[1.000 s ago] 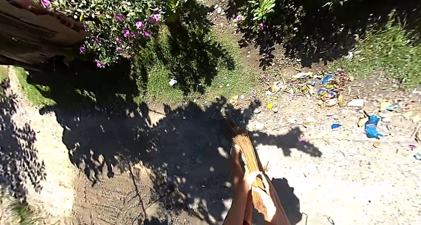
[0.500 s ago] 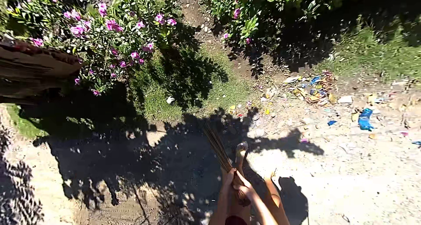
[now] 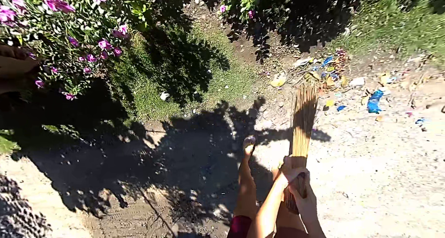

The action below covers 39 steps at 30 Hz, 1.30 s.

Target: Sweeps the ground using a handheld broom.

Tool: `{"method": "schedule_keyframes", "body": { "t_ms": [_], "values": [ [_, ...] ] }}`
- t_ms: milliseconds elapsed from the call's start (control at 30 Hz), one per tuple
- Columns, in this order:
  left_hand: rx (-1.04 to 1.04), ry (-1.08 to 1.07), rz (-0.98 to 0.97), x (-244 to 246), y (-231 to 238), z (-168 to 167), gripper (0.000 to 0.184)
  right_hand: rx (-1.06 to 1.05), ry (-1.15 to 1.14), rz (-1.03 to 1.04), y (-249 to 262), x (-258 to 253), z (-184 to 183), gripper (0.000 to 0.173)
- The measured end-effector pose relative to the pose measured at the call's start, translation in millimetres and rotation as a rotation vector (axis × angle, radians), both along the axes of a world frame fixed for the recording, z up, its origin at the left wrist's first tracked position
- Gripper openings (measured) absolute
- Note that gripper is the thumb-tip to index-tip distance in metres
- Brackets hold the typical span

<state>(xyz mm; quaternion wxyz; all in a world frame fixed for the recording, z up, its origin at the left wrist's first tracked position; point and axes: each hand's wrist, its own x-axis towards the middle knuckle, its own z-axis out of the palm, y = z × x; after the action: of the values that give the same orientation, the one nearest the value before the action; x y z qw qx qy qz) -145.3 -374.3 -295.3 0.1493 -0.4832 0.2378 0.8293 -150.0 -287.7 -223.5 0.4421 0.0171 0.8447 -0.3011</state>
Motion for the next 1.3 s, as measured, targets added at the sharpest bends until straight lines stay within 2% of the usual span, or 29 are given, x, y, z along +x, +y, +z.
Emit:
{"method": "schedule_keyframes", "body": {
  "t_ms": [100, 167, 267, 367, 400, 467, 600, 667, 733, 800, 867, 933, 1000, 1100, 1167, 1200, 1233, 1300],
  "values": [
    [-0.074, -0.025, 0.166, 42.7, -6.1, 10.4, 0.078, -0.027, -0.071, 0.073, -14.7, 23.5, 19.7, 0.084],
    [-0.154, -0.129, 0.231, 87.2, -14.1, 10.9, 0.082, -0.134, -0.203, 0.135, -24.8, 47.0, 18.8, 0.081],
    [-0.312, -0.494, 0.361, 133.7, -40.0, 4.7, 0.076, -0.289, -0.504, 0.200, -45.4, 73.4, -20.7, 0.080],
    [-0.406, -0.767, 0.423, 153.2, -60.5, -40.4, 0.064, -0.241, -0.790, 0.236, -79.2, 71.6, -78.0, 0.076],
    [-0.377, -0.789, 0.442, 144.4, -61.6, -52.9, 0.061, -0.201, -0.812, 0.221, -86.0, 61.2, -89.1, 0.073],
    [-0.284, -0.692, 0.416, 102.1, -63.6, -69.5, 0.063, -0.133, -0.734, 0.161, -92.8, 22.2, -90.6, 0.068],
    [-0.222, -0.390, 0.145, -43.2, -13.7, -101.2, 0.077, -0.109, -0.345, -0.045, -34.0, -93.2, -86.5, 0.065],
    [-0.180, -0.211, 0.061, -128.8, -6.4, -94.5, 0.074, -0.114, -0.196, -0.072, -10.3, -156.0, -88.3, 0.064],
    [-0.148, -0.103, 0.019, -181.4, 0.1, -79.3, 0.069, -0.054, -0.138, -0.094, -10.7, -204.0, -61.9, 0.061],
    [-0.123, -0.028, 0.093, -201.4, 3.4, -52.9, 0.070, -0.020, -0.094, 0.016, -11.3, -225.3, -32.6, 0.064],
    [-0.096, -0.032, 0.181, -202.4, -0.9, -25.0, 0.073, -0.066, -0.069, 0.130, -13.6, -224.2, -6.5, 0.071],
    [-0.114, -0.135, 0.237, -193.0, -7.6, 1.1, 0.076, -0.159, -0.062, 0.160, -13.3, -211.1, 7.7, 0.076],
    [-0.173, -0.288, 0.291, -176.0, -17.9, 21.6, 0.071, -0.219, -0.191, 0.177, -20.6, -208.1, 14.6, 0.076],
    [-0.406, -0.399, 0.423, -140.2, -36.1, -27.0, 0.060, -0.292, -0.465, 0.234, -56.9, -221.2, -29.5, 0.070],
    [-0.444, -0.487, 0.490, -144.9, -62.3, -66.4, 0.038, -0.292, -0.603, 0.213, -91.0, -236.1, -71.3, 0.059],
    [-0.426, -0.509, 0.444, -157.4, -73.8, -76.3, 0.038, -0.273, -0.627, 0.162, -100.6, -244.1, -85.3, 0.051],
    [-0.399, -0.498, 0.341, -173.1, -80.1, -82.0, 0.050, -0.247, -0.605, 0.092, -100.6, -250.4, -94.6, 0.045],
    [-0.327, -0.424, 0.151, -218.5, -78.8, -88.2, 0.065, -0.189, -0.463, -0.088, -86.7, -266.7, -99.2, 0.044]
  ]
}}
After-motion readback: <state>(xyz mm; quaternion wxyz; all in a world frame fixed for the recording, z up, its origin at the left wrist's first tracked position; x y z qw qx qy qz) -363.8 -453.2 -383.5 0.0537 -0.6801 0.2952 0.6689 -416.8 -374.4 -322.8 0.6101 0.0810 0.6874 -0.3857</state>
